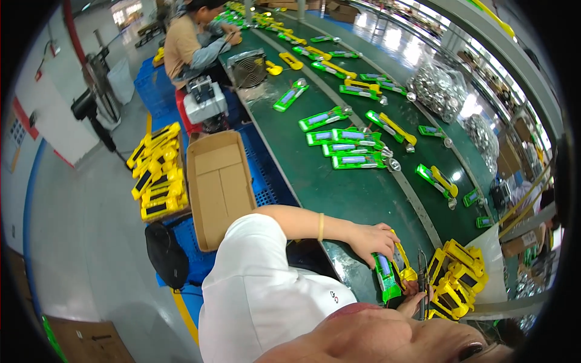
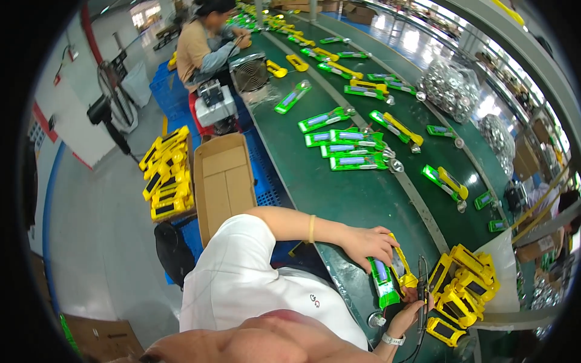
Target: Soldering wires onto circuit boards for the assembly of solar-powered flashlights.
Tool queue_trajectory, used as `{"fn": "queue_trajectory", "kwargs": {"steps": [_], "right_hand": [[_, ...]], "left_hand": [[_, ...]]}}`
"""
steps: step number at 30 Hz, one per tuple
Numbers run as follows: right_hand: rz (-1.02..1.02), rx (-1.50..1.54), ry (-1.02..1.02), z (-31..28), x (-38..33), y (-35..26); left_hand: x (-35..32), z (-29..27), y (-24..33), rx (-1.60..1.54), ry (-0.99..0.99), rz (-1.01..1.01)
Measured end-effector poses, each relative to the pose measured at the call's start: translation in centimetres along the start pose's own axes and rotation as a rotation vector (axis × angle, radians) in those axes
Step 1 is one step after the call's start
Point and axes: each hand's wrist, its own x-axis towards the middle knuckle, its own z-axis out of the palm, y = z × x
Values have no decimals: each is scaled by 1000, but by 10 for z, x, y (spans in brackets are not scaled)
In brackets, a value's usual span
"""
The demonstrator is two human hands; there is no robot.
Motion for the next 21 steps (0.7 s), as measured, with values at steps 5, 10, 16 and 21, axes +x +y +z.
{"fn": "queue_trajectory", "kwargs": {"steps": [5, 10, 16, 21], "right_hand": [[13, -97, 152, -9, -5, -2], [132, -132, 397, -29, -11, -28], [-111, -350, 330, -55, -34, 0], [137, 164, 596, -11, -19, -20]], "left_hand": [[0, -6, 4, -168, 165, 110], [-36, -28, -9, -104, 119, -117], [-2, -10, 9, 7, -44, -1], [11, -15, -22, 24, 110, 43]]}}
